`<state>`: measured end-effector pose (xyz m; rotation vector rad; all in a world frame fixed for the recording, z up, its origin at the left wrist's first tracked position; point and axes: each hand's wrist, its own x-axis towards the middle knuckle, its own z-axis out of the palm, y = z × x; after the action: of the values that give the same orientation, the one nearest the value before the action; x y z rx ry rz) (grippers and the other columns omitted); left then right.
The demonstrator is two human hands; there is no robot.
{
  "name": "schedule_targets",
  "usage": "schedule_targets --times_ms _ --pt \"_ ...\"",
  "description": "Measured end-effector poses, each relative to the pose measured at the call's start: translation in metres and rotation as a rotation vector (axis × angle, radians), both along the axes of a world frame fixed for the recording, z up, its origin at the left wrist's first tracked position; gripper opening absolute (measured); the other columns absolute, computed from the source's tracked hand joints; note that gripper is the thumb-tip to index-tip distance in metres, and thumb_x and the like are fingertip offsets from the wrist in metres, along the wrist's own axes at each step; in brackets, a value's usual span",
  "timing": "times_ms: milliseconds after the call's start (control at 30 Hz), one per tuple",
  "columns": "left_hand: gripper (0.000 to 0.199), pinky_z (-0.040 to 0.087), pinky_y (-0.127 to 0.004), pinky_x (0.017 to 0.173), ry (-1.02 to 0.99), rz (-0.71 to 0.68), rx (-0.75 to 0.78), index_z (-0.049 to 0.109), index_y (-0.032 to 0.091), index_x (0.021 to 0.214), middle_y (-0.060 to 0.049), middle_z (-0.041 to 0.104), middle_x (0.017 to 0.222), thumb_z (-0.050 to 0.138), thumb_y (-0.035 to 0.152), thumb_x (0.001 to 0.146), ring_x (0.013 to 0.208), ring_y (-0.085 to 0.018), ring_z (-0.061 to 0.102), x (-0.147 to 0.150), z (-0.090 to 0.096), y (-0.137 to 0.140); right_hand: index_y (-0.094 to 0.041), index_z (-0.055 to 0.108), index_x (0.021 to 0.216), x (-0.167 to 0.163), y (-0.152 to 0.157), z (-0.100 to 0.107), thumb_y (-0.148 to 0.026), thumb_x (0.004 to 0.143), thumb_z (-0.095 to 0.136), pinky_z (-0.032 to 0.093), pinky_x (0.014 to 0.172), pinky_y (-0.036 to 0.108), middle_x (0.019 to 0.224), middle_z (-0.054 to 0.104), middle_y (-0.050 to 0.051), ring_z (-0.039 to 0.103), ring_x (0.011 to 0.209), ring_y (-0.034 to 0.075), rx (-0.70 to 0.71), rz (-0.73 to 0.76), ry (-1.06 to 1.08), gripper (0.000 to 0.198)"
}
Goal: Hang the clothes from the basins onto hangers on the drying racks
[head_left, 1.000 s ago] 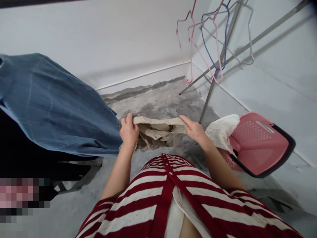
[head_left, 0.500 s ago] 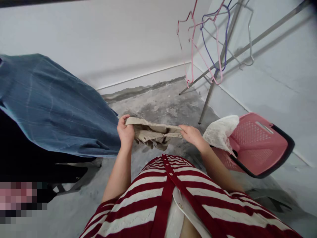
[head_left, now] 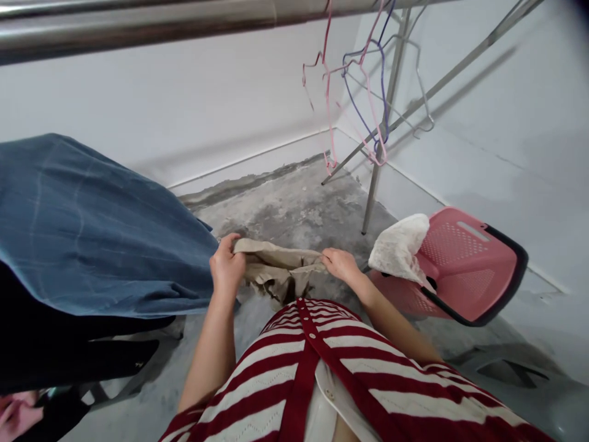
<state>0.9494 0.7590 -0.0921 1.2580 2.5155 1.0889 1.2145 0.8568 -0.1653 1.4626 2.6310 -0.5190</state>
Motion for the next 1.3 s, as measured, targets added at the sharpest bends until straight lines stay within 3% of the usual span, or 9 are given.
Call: schedule_targets --times_ms 233,400,567,733,833,933,1067,1167,1300 --pt "0.039 0.044 -0.024 0.068 -0.043 -0.1 -0.285 0.061 0.023 0.109 -0.003 0.072 0.088 0.049 0.018 0.073 0.079 -0.019 0.065 -0.003 -0.02 -0.015 -0.022 0.065 0.104 0.007 0.028 0.017 -0.036 0.086 0.049 0.048 0.076 0.026 0.103 0.068 0.005 0.064 0.089 0.016 -0.03 -0.001 0.315 0.027" --pt "0.039 0.043 -0.025 0.07 -0.07 -0.223 -0.475 0.061 0.023 0.109 -0.006 0.073 0.088 0.048 0.016 0.073 0.085 -0.022 0.066 0.021 -0.032 -0.02 -0.02 0.056 0.117 -0.005 0.078 0.088 -0.04 0.083 0.053 0.052 0.076 0.031 0.11 0.064 0.01 0.063 0.091 0.017 0.32 -0.265 1.035 0.04" --pt "0.036 0.044 -0.028 0.072 -0.066 -0.194 -0.432 0.06 0.025 0.112 -0.006 0.073 0.095 0.043 0.022 0.08 0.091 -0.024 0.066 0.024 -0.032 -0.029 -0.021 0.043 0.13 -0.042 0.124 0.155 -0.035 0.07 0.066 0.051 0.081 0.036 0.122 0.056 0.012 0.058 0.103 0.022 0.492 -0.242 1.117 0.065" --pt "0.034 0.044 -0.024 0.075 -0.138 -0.148 -0.314 0.061 0.024 0.107 -0.004 0.072 0.095 0.044 0.02 0.079 0.091 -0.02 0.065 0.015 -0.032 -0.04 -0.013 0.051 0.115 -0.078 0.17 0.171 -0.023 0.077 0.051 0.047 0.061 0.03 0.068 0.06 0.002 0.055 0.058 0.015 0.231 -0.323 1.091 0.039" --pt "0.029 0.044 -0.023 0.071 -0.192 -0.129 -0.305 0.061 0.024 0.102 -0.002 0.072 0.088 0.046 0.021 0.078 0.085 -0.018 0.066 0.012 -0.034 -0.043 -0.015 0.057 0.092 -0.082 0.178 0.177 -0.025 0.082 0.045 0.043 0.059 0.027 0.053 0.05 -0.003 0.05 0.053 0.014 0.309 -0.368 1.144 0.019" --pt "0.027 0.044 -0.023 0.069 -0.208 -0.076 -0.278 0.06 0.023 0.101 -0.002 0.072 0.084 0.047 0.024 0.077 0.079 -0.018 0.066 0.007 -0.035 -0.045 -0.018 0.055 0.089 -0.07 0.155 0.166 -0.03 0.083 0.047 0.04 0.058 0.024 0.056 0.051 -0.004 0.048 0.053 0.012 0.385 -0.339 1.196 0.017" --pt "0.023 0.045 -0.024 0.067 -0.157 -0.017 -0.217 0.059 0.024 0.098 -0.001 0.071 0.081 0.048 0.03 0.079 0.075 -0.018 0.066 -0.005 -0.029 -0.042 -0.019 0.053 0.095 -0.048 0.092 0.104 -0.038 0.085 0.046 0.039 0.056 0.023 0.062 0.053 -0.004 0.049 0.055 0.011 0.337 -0.386 1.236 0.023" --pt "0.02 0.046 -0.026 0.069 -0.076 -0.011 -0.203 0.06 0.023 0.095 -0.002 0.071 0.084 0.049 0.028 0.079 0.077 -0.018 0.065 -0.01 -0.014 -0.034 -0.018 0.049 0.103 -0.033 0.052 0.056 -0.037 0.079 0.053 0.04 0.055 0.022 0.059 0.052 -0.006 0.049 0.053 0.01 0.098 -0.362 1.208 0.03" --pt "0.023 0.049 -0.03 0.074 0.045 -0.043 -0.118 0.062 0.017 0.101 -0.006 0.069 0.092 0.055 0.027 0.081 0.085 -0.019 0.063 -0.014 0.015 -0.012 -0.017 0.052 0.109 -0.019 0.031 0.039 -0.037 0.073 0.061 0.035 0.048 0.02 0.053 0.047 -0.009 0.042 0.047 0.008 -0.155 -0.37 1.154 0.042"
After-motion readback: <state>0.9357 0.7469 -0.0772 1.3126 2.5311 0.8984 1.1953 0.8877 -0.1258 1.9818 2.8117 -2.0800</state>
